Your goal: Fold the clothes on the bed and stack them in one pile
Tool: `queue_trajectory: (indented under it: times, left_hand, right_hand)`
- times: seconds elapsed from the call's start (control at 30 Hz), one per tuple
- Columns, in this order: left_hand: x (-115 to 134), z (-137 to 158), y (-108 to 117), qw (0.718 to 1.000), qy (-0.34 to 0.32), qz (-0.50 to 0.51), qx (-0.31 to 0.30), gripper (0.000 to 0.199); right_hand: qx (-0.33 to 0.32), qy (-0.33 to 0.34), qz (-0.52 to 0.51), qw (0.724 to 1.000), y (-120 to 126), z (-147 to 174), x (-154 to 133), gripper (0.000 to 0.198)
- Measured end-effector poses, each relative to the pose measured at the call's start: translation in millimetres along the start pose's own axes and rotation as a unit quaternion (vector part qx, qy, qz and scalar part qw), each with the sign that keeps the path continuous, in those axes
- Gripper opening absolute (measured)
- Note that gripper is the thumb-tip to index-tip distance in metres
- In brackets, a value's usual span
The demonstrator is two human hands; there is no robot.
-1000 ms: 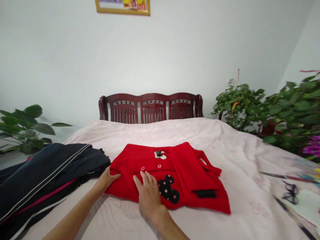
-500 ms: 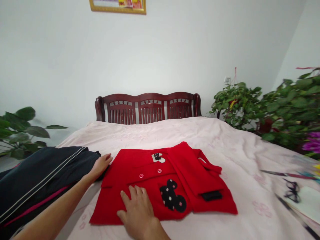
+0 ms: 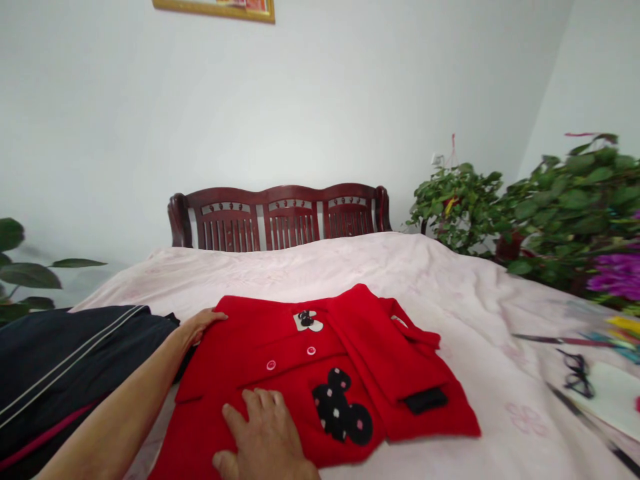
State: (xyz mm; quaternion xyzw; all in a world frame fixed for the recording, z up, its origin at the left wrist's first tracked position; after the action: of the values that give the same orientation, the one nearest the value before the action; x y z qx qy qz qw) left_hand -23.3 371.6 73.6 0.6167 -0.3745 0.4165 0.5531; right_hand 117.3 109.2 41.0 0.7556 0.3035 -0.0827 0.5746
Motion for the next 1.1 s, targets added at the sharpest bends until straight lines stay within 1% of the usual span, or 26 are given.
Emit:
queue_trajectory:
  times: [0.07, 0.1, 0.13, 0.2, 0.27, 0.33, 0.37, 0.4, 0.43, 0.5, 0.57, 0.63, 0.73, 0.77, 0.83, 0.9, 0.93, 0.97, 1.0, 1.03, 1.1]
  left_hand:
    - [15, 5, -7, 0.998, -0.044, -0.003, -0.036, 0.036]
    - [23, 10, -10, 0.996, -0.077, -0.012, -0.051, 0.04]
    - [30, 17, -12, 0.992, -0.11, -0.024, -0.063, 0.041]
    - [41, 37, -16, 0.979, -0.177, -0.053, -0.084, 0.037]
    - [47, 66, -22, 0.95, -0.268, -0.117, -0.108, 0.033]
    - [43, 95, -28, 0.908, -0.351, -0.195, -0.116, 0.035]
    - [39, 107, -29, 0.89, -0.381, -0.226, -0.109, 0.038]
    - [35, 114, -29, 0.88, -0.397, -0.242, -0.097, 0.039]
    - [30, 117, -27, 0.881, -0.399, -0.239, -0.083, 0.039]
    - [21, 116, -22, 0.897, -0.386, -0.207, -0.061, 0.037]
    - [15, 109, -19, 0.913, -0.367, -0.172, -0.045, 0.033]
    - [11, 101, -18, 0.922, -0.351, -0.158, -0.035, 0.033]
    - [4, 99, -15, 0.927, -0.343, -0.149, -0.033, 0.036]
    - [0, 99, -10, 0.931, -0.337, -0.142, -0.017, 0.037]
    - [-15, 99, 11, 0.944, -0.301, -0.126, 0.043, 0.037]
    - [-40, 103, 39, 0.961, -0.224, -0.111, 0.116, 0.04]
    - [-54, 107, 51, 0.97, -0.172, -0.101, 0.14, 0.048]
    - [-68, 112, 61, 0.978, -0.115, -0.086, 0.149, 0.056]
    - [-80, 120, 67, 0.986, -0.054, -0.064, 0.143, 0.063]
    - [-90, 130, 69, 0.992, 0.006, -0.035, 0.121, 0.068]
    - [-96, 153, 58, 0.993, 0.104, 0.048, 0.035, 0.07]
  right_hand:
    - [0.007, -0.002, -0.005, 1.0, 2, 0, 0, 0.062]
    - [0.013, -0.001, -0.007, 1.0, 4, 1, 0, 0.062]
    - [0.021, -0.002, -0.007, 1.0, 5, 1, 1, 0.061]
    - [0.035, -0.002, -0.005, 0.999, 5, 2, 2, 0.059]
    - [0.044, -0.001, 0.0, 0.999, 4, 3, 3, 0.057]
    - [0.06, -0.004, -0.001, 0.998, 5, 3, 4, 0.057]
    - [0.077, -0.011, -0.002, 0.997, 8, 2, 5, 0.058]
    - [0.101, -0.023, -0.001, 0.995, 13, 0, 7, 0.059]
    - [0.127, -0.037, 0.004, 0.991, 20, -2, 8, 0.061]
    - [0.173, -0.052, 0.025, 0.983, 31, -9, 8, 0.069]
    - [0.19, -0.037, 0.048, 0.98, 35, -20, 3, 0.079]
    - [0.168, -0.011, 0.052, 0.984, 28, -34, -3, 0.085]
    - [0.098, -0.012, 0.04, 0.994, 4, -50, 1, 0.08]
    - [0.083, -0.019, 0.041, 0.996, -3, -53, 3, 0.077]
    - [0.073, -0.025, 0.051, 0.996, -9, -55, 7, 0.071]
    - [0.076, -0.02, 0.061, 0.995, -11, -55, 7, 0.067]
    - [0.079, -0.018, 0.063, 0.995, -11, -55, 6, 0.066]
    - [0.082, -0.017, 0.065, 0.994, -10, -54, 6, 0.065]
    - [0.087, -0.016, 0.066, 0.994, -9, -54, 6, 0.065]
    - [0.092, -0.017, 0.066, 0.993, -9, -53, 6, 0.066]
    - [0.101, -0.021, 0.067, 0.992, -7, -52, 5, 0.067]
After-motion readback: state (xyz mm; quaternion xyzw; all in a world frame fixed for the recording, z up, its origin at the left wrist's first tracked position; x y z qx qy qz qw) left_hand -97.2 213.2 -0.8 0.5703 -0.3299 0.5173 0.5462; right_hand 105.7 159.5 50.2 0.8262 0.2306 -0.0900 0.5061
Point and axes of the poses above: each hand's wrist, its own z-axis away from the middle knuckle, its own y-axis out of the back of the hand, x = y × z, the point moved 10 cm from there along -z, towards the middle knuckle, and after that the axes turned 12 degrees about x, right-handed, at the moved point
